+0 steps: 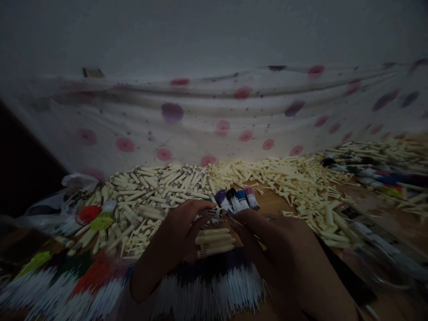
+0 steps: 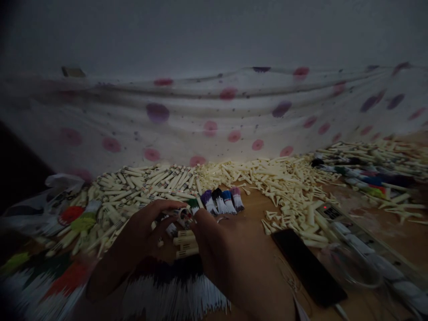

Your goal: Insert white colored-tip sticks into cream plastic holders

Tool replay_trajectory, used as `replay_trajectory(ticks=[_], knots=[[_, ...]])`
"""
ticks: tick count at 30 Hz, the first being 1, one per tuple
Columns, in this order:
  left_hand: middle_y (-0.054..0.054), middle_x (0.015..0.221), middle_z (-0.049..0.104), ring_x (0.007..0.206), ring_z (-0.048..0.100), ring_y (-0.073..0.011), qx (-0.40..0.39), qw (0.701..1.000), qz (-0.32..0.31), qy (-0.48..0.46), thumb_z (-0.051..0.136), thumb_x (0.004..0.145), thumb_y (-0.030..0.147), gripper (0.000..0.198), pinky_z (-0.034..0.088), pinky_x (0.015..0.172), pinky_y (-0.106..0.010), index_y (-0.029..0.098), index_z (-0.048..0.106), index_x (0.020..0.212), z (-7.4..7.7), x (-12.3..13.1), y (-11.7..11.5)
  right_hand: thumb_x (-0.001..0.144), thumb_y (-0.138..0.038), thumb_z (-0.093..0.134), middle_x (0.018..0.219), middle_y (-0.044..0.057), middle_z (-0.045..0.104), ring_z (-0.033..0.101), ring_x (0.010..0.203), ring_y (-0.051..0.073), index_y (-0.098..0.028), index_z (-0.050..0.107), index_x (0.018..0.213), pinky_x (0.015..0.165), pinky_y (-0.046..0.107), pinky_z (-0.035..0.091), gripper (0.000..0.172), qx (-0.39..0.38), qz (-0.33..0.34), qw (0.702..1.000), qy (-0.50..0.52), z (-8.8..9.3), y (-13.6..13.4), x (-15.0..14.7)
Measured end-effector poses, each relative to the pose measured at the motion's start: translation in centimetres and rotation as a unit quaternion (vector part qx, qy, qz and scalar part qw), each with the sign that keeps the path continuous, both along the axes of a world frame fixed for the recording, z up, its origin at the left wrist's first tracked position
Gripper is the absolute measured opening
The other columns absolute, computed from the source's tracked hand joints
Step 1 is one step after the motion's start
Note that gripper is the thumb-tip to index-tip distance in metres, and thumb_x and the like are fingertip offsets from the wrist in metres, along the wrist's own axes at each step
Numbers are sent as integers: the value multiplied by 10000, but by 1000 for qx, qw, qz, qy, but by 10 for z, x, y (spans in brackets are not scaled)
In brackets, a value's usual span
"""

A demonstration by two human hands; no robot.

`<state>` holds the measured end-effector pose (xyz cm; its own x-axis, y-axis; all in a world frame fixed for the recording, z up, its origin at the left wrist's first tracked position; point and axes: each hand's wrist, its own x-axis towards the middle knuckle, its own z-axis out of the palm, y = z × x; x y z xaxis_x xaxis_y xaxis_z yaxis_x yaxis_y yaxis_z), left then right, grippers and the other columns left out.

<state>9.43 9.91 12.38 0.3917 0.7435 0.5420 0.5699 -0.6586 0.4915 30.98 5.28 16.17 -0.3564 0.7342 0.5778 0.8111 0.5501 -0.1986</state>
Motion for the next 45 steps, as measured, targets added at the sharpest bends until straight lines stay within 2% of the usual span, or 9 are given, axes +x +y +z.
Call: replay_trajectory(ticks=[10,16,20,25,29,34,37,41,45], knots=[[-36,1082,765,1010,725,-183,30,1000,1,8,499,1009,237,208,566,914,-289,239,671,1125,3,-1,3,941,-200,528,547,-10,666,627,441,159,-219,641,826,466,280,234,162,-17,-6,1000,-13,0,-2,2],[-36,1087,766,1002,723,-162,50,998,-44,-9,562,986,219,190,552,906,-243,228,677,1137,2,-10,5,963,-212,518,563,-27,657,599,448,130,-231,640,839,469,259,258,175,-39,12,999,18,1,-5,4],[-55,1078,771,998,723,-185,44,997,-65,-24,564,988,249,205,564,923,-287,236,708,1133,4,-18,8,986,-243,503,559,-23,633,564,454,122,-232,624,781,467,234,290,238,-58,15,998,34,3,-9,3],[-56,1105,766,1016,721,-189,10,995,-88,-40,579,981,242,234,572,905,-284,268,720,1165,8,-27,7,988,-250,500,563,-14,629,545,458,121,-234,665,828,470,224,305,230,-51,15,998,34,2,-11,3],[-44,1033,792,939,747,-185,-11,992,-109,-59,613,958,255,205,590,823,-250,274,750,1110,14,-27,4,981,-197,478,580,-15,616,527,480,115,-226,682,873,483,227,303,232,-35,50,998,15,1,-10,6],[-59,889,792,781,748,-195,-77,984,-144,-76,626,947,346,190,592,700,-253,229,773,978,22,-26,3,954,-134,443,531,-35,556,454,458,109,-233,635,736,458,256,245,306,9,75,997,-25,8,-8,5],[-59,861,774,761,726,-184,-101,979,-167,-61,617,956,381,227,571,689,-245,219,773,986,23,-30,5,936,-116,456,537,-32,561,485,488,125,-245,620,713,458,265,253,306,36,68,995,-56,10,-7,4],[-58,885,753,774,700,-179,-119,976,-175,-41,629,953,375,217,545,681,-247,233,769,1038,21,-34,5,924,-112,503,539,-36,551,545,546,144,-272,660,818,458,255,279,248,76,68,992,-73,7,-5,6],[-69,883,755,797,708,-192,-131,973,-157,-110,700,901,416,220,552,700,-269,231,780,988,15,-28,4,944,-128,496,555,-29,584,568,539,146,-276,668,804,459,254,325,267,74,75,994,-31,8,-7,9]])
